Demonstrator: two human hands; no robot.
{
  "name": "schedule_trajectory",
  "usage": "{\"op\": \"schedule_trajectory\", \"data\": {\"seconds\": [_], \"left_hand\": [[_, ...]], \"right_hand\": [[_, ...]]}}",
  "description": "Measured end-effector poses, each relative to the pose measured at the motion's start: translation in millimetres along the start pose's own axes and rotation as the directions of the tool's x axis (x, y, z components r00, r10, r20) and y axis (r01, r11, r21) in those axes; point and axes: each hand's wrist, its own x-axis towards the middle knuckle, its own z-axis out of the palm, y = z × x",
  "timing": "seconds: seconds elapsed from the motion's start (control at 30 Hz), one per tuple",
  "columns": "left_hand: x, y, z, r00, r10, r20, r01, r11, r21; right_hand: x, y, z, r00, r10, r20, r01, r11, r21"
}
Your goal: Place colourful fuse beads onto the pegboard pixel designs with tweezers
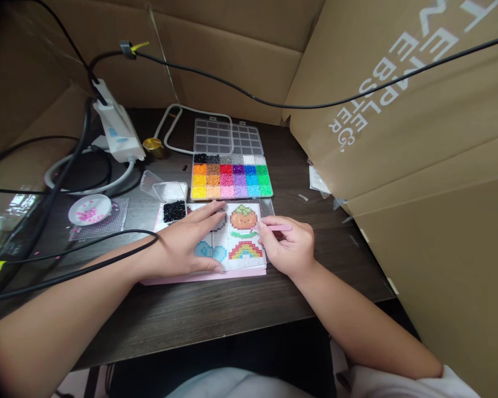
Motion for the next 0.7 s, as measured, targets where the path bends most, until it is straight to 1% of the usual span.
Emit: {"op": "schedule_trajectory", "data": {"seconds": [0.13, 0.23, 0.37, 0.5, 0.7], "left_hand": [[0.1, -0.9, 0.7, 1.000, 0.002, -0.001, -0.002, 1.000, -0.006], [0.1, -1.9, 1.8, 1.000, 0.002, -0.011, -0.002, 1.000, -0.021], [-0.3, -0.8, 1.7, 1.000, 0.004, -0.022, -0.005, 1.000, -0.024], [-1.0, 0.8, 0.5, 1.000, 0.011, -0.022, -0.012, 1.000, -0.023], [-1.9, -2.6, 2.4, 0.999, 0.023, -0.037, -0.024, 0.999, -0.036]], "right_hand": [[-1.3, 1.1, -0.2, 0.997, -0.074, 0.005, 0.074, 0.996, -0.058], [-2.2, 1.7, -0.6, 0.995, -0.095, 0.002, 0.095, 0.993, -0.065], [-2.2, 1.3, -1.2, 0.997, -0.072, 0.013, 0.072, 0.996, -0.044], [-0.7, -0.9, -1.6, 0.999, -0.046, -0.003, 0.045, 0.999, -0.026], [-1.6, -0.7, -1.4, 1.000, 0.010, -0.016, -0.011, 1.000, -0.023]]}}
